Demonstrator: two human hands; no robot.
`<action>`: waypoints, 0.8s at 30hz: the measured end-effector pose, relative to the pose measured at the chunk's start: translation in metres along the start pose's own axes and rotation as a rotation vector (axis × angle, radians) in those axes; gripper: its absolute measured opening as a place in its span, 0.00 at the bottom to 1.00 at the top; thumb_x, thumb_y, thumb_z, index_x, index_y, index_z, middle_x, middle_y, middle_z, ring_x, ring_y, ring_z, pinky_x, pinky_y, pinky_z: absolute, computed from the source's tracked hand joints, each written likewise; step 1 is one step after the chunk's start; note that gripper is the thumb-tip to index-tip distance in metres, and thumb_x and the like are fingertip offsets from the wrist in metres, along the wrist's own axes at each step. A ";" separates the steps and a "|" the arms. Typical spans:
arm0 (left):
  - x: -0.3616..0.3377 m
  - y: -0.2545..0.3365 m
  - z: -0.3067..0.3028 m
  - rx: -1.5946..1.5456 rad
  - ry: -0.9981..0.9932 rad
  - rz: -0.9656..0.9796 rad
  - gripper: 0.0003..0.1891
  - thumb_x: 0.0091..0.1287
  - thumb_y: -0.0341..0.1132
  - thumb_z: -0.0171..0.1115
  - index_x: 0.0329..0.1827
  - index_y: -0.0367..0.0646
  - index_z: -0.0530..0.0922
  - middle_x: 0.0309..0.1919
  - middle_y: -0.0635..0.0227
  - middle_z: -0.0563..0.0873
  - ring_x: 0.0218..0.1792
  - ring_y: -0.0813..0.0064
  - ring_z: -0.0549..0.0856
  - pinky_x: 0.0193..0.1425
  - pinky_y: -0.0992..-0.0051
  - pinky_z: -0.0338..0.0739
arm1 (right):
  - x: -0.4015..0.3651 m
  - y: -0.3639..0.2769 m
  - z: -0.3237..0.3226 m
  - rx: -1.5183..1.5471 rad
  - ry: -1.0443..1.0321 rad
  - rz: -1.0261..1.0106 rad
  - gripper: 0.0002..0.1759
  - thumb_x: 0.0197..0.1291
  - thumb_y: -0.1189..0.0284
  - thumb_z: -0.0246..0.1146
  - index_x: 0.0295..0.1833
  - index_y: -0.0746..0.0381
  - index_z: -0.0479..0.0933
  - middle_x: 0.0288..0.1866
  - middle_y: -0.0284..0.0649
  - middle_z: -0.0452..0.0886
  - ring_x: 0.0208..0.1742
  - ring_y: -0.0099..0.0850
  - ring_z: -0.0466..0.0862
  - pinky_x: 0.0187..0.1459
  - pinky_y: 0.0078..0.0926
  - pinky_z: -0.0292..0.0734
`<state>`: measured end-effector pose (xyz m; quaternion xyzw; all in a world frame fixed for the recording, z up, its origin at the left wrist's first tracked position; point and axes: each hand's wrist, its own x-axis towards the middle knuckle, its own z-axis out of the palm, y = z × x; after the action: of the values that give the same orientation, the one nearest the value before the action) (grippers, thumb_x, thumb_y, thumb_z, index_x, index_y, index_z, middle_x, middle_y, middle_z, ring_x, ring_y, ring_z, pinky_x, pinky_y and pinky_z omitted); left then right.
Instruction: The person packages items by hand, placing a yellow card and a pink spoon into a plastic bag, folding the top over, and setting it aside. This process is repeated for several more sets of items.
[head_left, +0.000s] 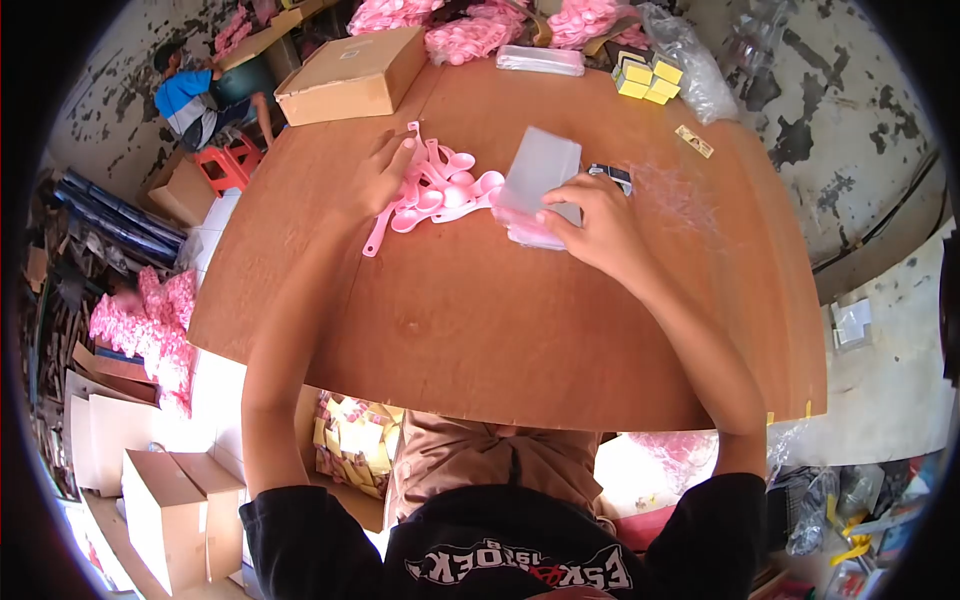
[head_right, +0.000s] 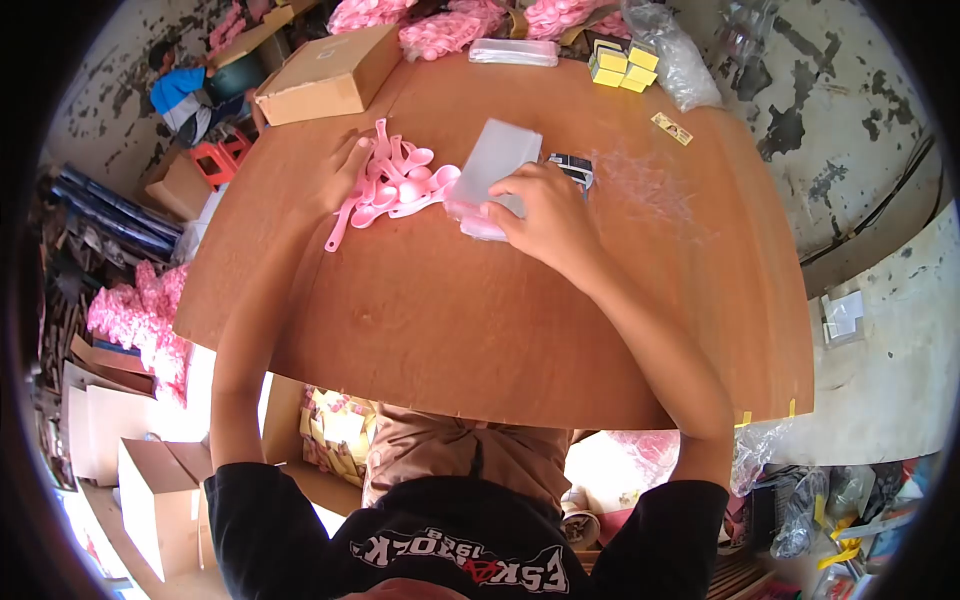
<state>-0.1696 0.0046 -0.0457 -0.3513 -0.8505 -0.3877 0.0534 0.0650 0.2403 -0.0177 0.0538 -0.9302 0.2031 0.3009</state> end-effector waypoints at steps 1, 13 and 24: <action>-0.003 0.003 -0.003 0.000 0.002 0.003 0.31 0.77 0.56 0.39 0.69 0.40 0.71 0.70 0.49 0.69 0.70 0.51 0.69 0.72 0.60 0.64 | 0.003 0.005 0.004 -0.031 -0.022 0.004 0.12 0.54 0.64 0.72 0.40 0.61 0.86 0.37 0.41 0.85 0.41 0.38 0.83 0.43 0.34 0.75; -0.057 0.093 0.027 -0.175 -0.268 0.403 0.22 0.74 0.41 0.56 0.64 0.34 0.73 0.60 0.50 0.80 0.59 0.54 0.81 0.63 0.64 0.74 | -0.004 0.031 0.017 -0.025 -0.021 0.185 0.11 0.53 0.65 0.70 0.36 0.60 0.86 0.30 0.45 0.83 0.33 0.41 0.84 0.36 0.38 0.75; -0.073 0.108 0.057 -0.057 -0.351 0.373 0.25 0.74 0.43 0.55 0.67 0.33 0.70 0.64 0.46 0.74 0.55 0.53 0.81 0.62 0.61 0.74 | -0.014 0.006 0.003 -0.171 -0.039 0.303 0.12 0.57 0.68 0.67 0.43 0.63 0.83 0.32 0.48 0.85 0.35 0.38 0.87 0.35 0.36 0.79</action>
<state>-0.0363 0.0524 -0.0445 -0.5654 -0.7560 -0.3280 -0.0343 0.0734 0.2447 -0.0300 -0.1088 -0.9473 0.1650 0.2522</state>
